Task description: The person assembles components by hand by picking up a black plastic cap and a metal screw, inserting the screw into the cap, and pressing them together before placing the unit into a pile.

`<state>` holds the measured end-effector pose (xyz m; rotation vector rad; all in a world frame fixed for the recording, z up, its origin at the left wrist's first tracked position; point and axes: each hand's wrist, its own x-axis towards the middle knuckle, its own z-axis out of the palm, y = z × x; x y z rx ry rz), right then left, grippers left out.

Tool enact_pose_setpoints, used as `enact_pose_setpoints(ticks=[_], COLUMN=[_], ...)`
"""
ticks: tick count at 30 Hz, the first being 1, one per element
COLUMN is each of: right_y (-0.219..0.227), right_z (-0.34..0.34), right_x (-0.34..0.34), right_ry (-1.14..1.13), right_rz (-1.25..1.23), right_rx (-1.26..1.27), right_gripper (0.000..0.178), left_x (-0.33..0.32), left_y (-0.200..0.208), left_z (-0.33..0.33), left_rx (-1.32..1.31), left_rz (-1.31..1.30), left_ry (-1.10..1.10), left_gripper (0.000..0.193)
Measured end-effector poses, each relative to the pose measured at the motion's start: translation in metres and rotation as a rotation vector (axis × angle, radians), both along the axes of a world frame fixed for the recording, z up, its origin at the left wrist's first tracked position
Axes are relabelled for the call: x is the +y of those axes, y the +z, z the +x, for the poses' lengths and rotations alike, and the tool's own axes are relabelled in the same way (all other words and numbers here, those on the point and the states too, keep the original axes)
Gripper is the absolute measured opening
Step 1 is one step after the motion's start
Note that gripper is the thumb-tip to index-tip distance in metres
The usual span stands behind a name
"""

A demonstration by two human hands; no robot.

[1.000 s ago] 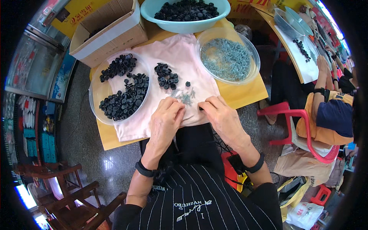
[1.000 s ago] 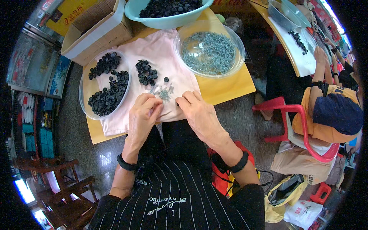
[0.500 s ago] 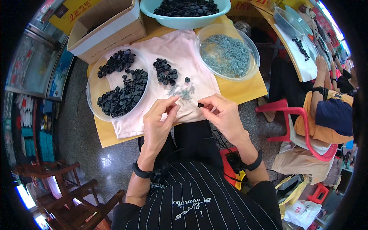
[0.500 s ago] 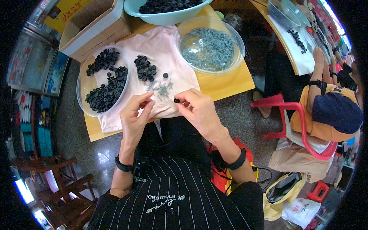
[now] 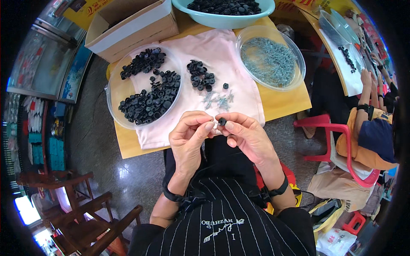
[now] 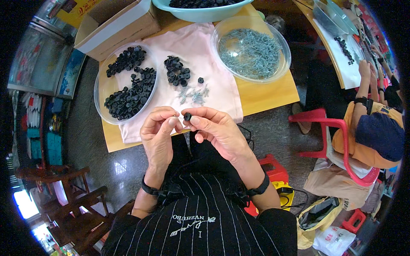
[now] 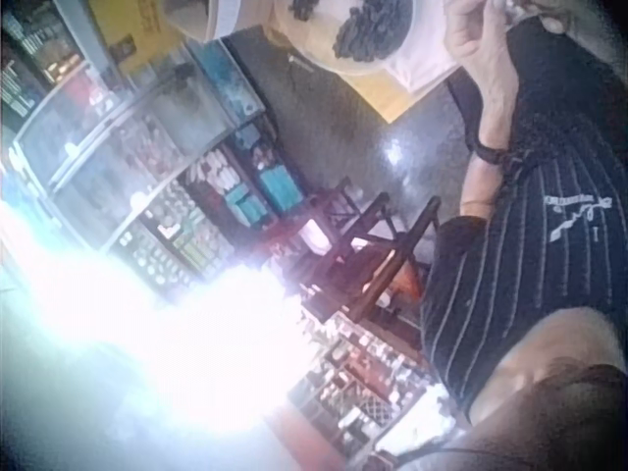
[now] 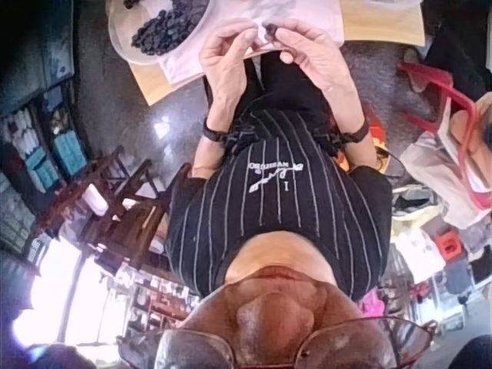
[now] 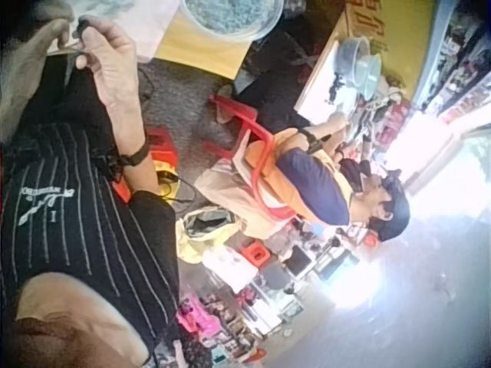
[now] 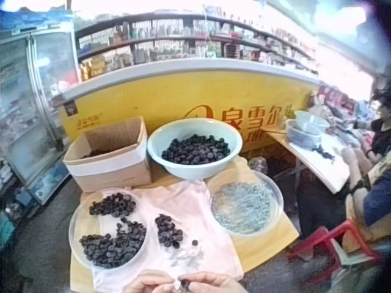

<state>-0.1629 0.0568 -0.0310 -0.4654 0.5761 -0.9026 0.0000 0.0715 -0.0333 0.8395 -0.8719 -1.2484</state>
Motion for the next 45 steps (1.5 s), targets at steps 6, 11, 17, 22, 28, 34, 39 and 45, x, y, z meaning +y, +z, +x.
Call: enact_pose_setpoints(ticks=[6, 11, 17, 22, 28, 34, 39, 45], right_y=[0.0, -0.002, -0.003, -0.006, -0.007, -0.01, -0.012, -0.009], right_z=[0.006, 0.007, 0.009, 0.009, 0.008, 0.005, 0.003, 0.003], right_x=[0.001, 0.0, 0.0, 0.0, 0.001, 0.001, 0.001, 0.0], right_ry=[0.008, 0.004, -0.031, -0.063, -0.087, -0.1, -0.117, -0.222], right_rz=[-0.011, -0.013, -0.103, -0.13, -0.1, -0.065, -0.062, -0.065], right_rx=[0.007, 0.035, 0.12, 0.156, 0.116, 0.058, 0.059, 0.117], right_gripper=[0.025, 0.025, 0.025, 0.024, 0.023, 0.024, 0.025, 0.024], left_x=[0.002, 0.004, 0.0, -0.004, -0.008, -0.01, -0.013, -0.021], left_y=[0.002, -0.001, 0.008, 0.013, 0.009, 0.007, 0.006, 0.004], left_z=[0.003, 0.011, 0.012, 0.013, 0.008, 0.004, 0.0, 0.004], left_rx=[-0.048, -0.307, -0.564, -0.699, -0.457, -0.503, -0.47, -0.389], left_rz=[0.007, -0.048, -0.166, -0.205, -0.075, -0.079, -0.054, 0.046], left_ry=[0.028, 0.092, 0.133, 0.095, 0.001, -0.064, -0.087, -0.084], left_gripper=[0.01, 0.012, 0.014, 0.012, 0.011, 0.011, 0.011, 0.012])
